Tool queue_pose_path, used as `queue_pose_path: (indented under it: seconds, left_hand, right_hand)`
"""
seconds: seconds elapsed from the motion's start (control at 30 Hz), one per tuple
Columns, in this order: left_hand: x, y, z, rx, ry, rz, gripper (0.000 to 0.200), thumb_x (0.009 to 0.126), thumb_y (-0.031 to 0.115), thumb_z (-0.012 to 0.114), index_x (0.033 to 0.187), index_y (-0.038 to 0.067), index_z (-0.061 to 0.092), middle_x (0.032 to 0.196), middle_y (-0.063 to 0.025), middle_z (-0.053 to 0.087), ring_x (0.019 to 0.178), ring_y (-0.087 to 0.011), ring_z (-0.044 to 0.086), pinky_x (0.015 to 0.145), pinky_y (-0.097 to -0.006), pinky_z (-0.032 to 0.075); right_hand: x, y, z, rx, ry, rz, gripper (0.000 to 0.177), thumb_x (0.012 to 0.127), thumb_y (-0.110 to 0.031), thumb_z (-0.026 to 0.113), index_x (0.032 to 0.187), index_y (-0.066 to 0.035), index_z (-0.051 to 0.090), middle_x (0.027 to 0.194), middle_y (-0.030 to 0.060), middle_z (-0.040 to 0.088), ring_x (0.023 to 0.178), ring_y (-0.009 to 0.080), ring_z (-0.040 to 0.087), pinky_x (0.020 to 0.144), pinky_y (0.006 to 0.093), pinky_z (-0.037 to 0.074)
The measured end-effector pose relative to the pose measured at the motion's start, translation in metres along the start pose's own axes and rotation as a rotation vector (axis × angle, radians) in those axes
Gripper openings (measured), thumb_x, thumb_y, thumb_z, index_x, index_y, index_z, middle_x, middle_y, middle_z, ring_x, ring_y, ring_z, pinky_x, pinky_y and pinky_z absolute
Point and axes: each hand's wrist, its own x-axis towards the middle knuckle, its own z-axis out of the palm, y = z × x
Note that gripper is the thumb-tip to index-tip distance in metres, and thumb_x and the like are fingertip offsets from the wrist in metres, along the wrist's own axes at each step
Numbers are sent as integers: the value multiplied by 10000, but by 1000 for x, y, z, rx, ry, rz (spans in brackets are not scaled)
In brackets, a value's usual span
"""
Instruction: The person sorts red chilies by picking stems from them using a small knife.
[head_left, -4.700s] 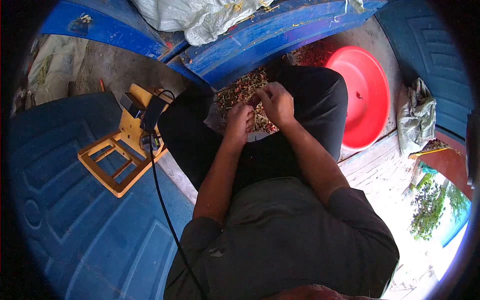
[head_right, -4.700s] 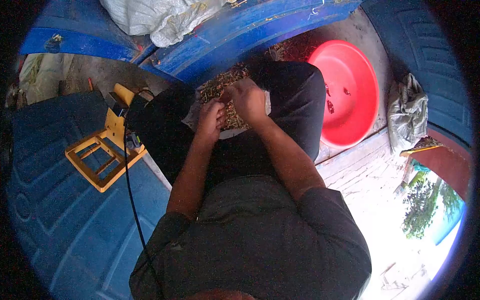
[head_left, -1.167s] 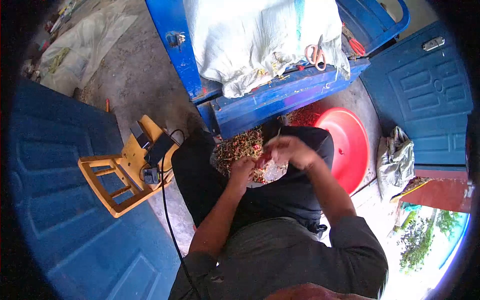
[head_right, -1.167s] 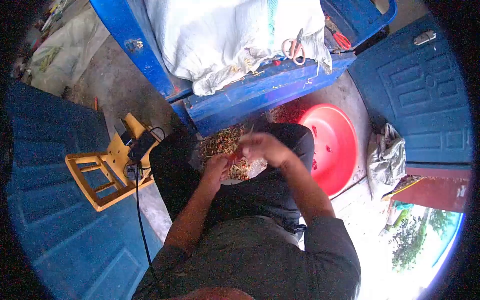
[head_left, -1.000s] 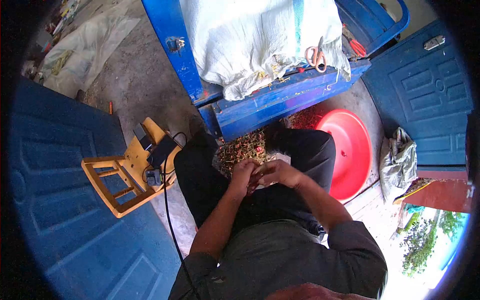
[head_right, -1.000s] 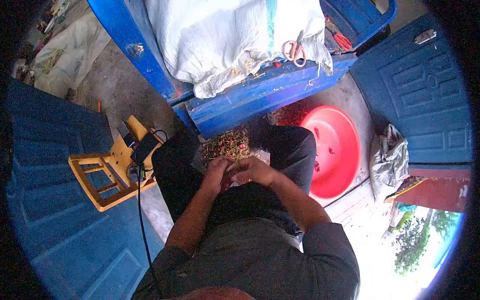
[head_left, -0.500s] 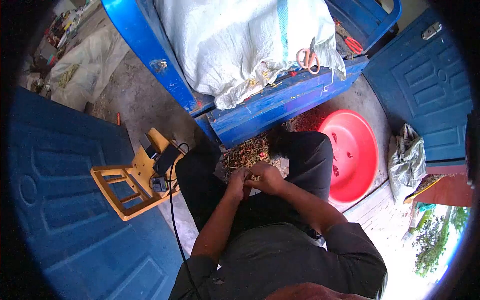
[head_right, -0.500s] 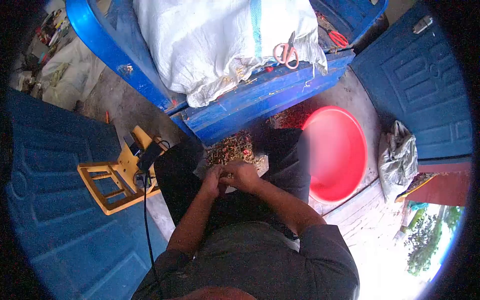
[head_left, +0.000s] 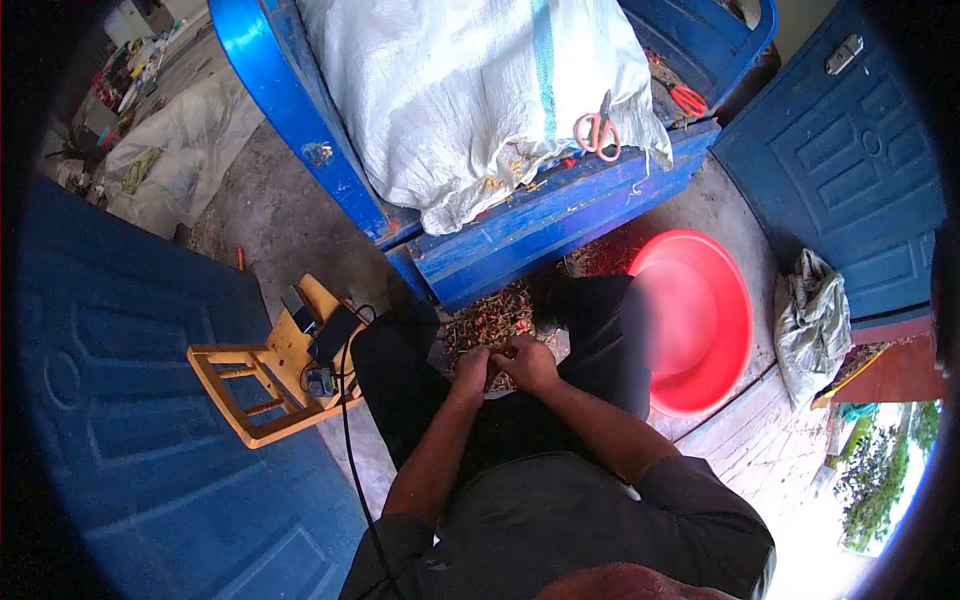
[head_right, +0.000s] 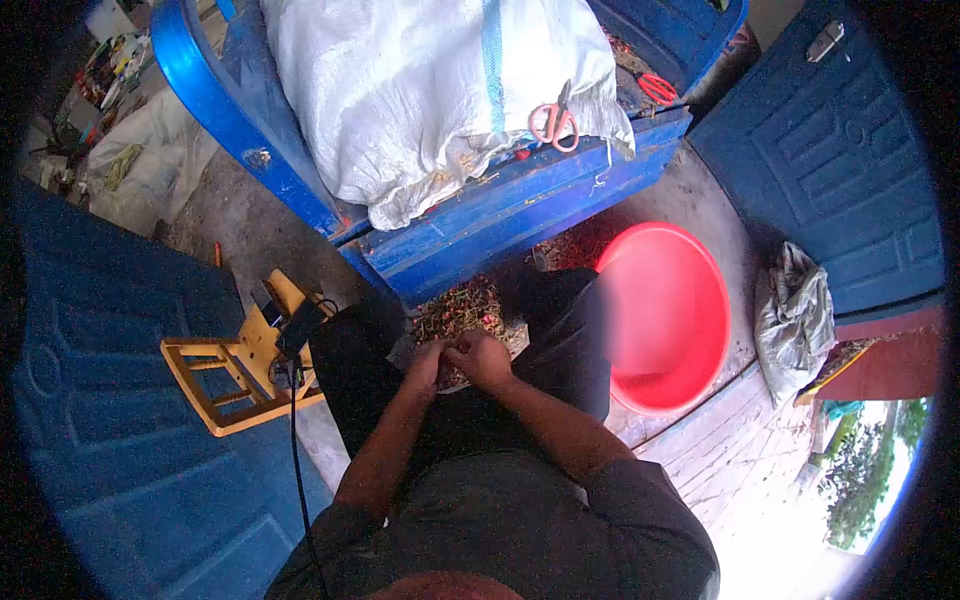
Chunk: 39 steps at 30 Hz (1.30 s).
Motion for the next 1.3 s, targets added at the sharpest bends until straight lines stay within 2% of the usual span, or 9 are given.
queue_pose_path:
  seconds: [0.23,0.3,0.43,0.53,0.6,0.73,1.07,1.23,1.3]
  left_hand:
    - [-1,6,7,114,42,128,256,936,184,495,1063,51,674,744,-2,591,579,-92,510,491,-269,380]
    - [-3,8,3,-3,-4,79,265,953,201,505,1083,58,688,846,-3,633,620,-111,527,550,-286,439]
    - [-4,9,-1,-41,28,90,247,946,191,511,1081,71,680,791,8,604,604,-93,509,520,-271,420]
    - [-1,6,-4,-33,-52,112,208,957,220,526,1007,84,675,738,12,569,592,-90,495,498,-271,396]
    - [-3,9,3,-111,17,93,209,972,260,541,941,91,659,712,11,546,575,-96,482,488,-274,374]
    - [-12,20,6,-108,50,48,223,982,292,548,907,104,640,710,14,541,557,-98,465,474,-276,350]
    - [-10,29,17,-90,-34,-16,141,850,149,518,889,73,630,686,8,537,545,-97,485,481,-271,365]
    - [4,23,23,-35,-11,-29,141,891,196,518,853,97,611,646,27,521,489,-91,451,440,-269,321]
    - [13,12,23,-103,-43,41,177,940,229,509,838,114,597,618,33,501,458,-80,421,424,-268,306]
  right_hand:
    - [11,20,24,124,58,46,311,841,-299,747,975,-22,700,854,112,690,744,241,673,678,355,533]
    - [12,12,16,757,-112,368,250,897,-271,712,989,-39,702,838,33,690,685,137,630,629,303,512]
    - [15,2,1,960,-194,551,205,932,-252,685,959,-51,715,829,-20,668,673,67,577,593,267,486]
    - [14,-11,-2,708,-36,199,177,912,-208,703,878,-34,709,808,23,660,668,134,585,594,312,479]
    - [17,-17,-5,247,188,-420,156,877,-152,727,819,-11,695,779,80,639,701,212,601,630,351,478]
    - [22,-21,-9,121,119,-399,130,843,-114,743,821,2,688,766,126,622,734,270,609,663,384,474]
    - [42,-3,-36,582,-199,244,254,919,-242,687,784,-27,702,768,24,668,712,85,581,648,275,451]
    - [49,32,-13,525,-143,264,283,940,-282,653,792,-42,678,768,12,655,696,76,562,605,251,436]
    - [47,32,-12,945,-138,457,258,937,-274,649,831,-40,675,789,8,658,701,81,568,591,254,431]
